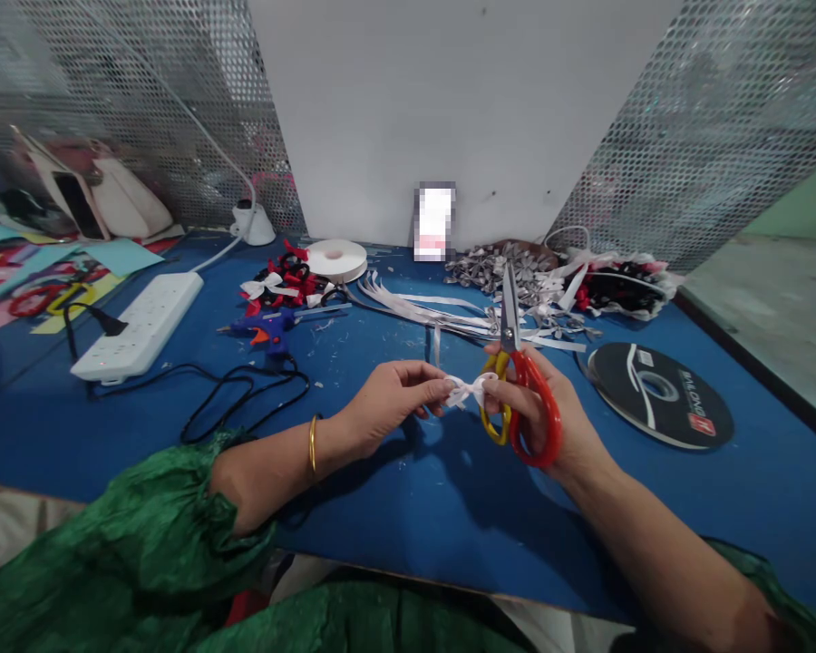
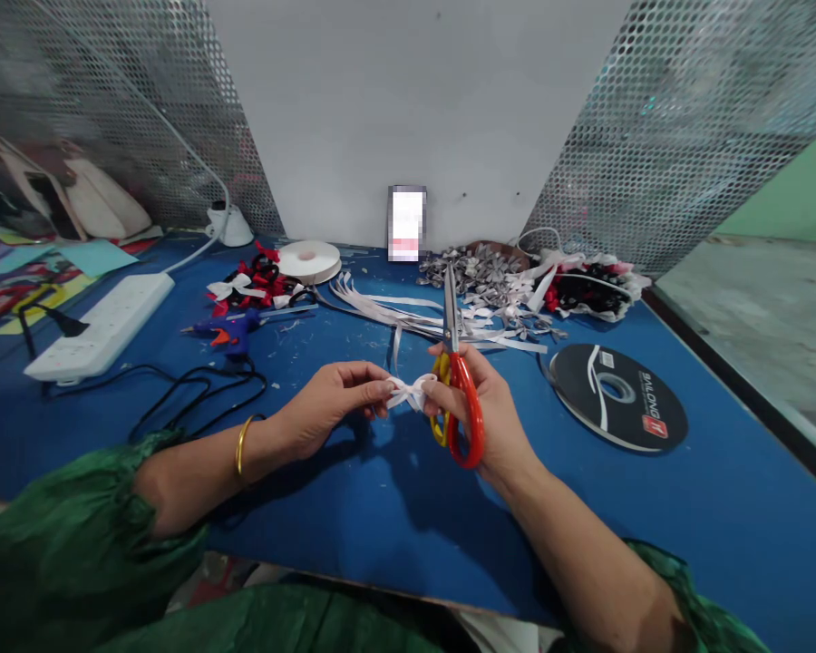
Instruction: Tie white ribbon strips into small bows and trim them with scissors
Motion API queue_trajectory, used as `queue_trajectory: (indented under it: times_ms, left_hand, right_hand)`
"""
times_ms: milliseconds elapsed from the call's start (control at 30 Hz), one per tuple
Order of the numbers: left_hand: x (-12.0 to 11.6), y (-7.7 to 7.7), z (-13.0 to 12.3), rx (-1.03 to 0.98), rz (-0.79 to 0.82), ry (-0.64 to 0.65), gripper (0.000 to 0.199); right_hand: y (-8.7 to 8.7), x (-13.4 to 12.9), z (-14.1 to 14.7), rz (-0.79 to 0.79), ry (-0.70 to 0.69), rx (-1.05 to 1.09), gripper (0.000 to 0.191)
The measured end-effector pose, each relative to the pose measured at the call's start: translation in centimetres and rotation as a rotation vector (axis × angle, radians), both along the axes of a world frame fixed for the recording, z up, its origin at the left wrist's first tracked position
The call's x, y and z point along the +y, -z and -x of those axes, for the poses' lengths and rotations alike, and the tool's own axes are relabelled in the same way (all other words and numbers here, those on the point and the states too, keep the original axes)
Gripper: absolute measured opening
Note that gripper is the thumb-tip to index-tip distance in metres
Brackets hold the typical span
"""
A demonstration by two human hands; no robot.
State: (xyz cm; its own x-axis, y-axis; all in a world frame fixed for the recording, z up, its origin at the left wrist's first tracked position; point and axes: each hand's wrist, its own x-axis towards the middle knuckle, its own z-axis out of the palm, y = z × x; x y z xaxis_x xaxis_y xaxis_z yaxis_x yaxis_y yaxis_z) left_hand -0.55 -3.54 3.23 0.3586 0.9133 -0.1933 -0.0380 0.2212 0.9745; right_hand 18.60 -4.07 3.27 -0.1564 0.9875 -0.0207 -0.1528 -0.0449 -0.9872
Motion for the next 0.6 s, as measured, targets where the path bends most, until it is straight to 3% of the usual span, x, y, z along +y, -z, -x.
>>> queue_trajectory:
  times_ms: [200,300,433,600]
  left_hand:
    - [0.1,0.0,0.0,-0.01,0.011,-0.155,0.028]
    - [0.1,0.0,0.0,-0.03,0.002,-0.167,0.032]
    - [-0.2,0.2,-0.2,-0.041,0.117,-0.047,0.036]
    - [-0.3,1.0,-0.5,-0.113,0.16,-0.005,0.039]
  right_hand:
    - [-0.1,-0.2,0.0,-0.062,0.037,-0.054,0.039]
    - [0.1,-0.3,0.0,-0.195,0.131,-0.187,0.039]
    - [0.8,-0.7,-0.2,-0.55,0.222,-0.608,0.035]
    - [0.8,-1.1,-0.3,-1.136,0.067,-1.101,0.034]
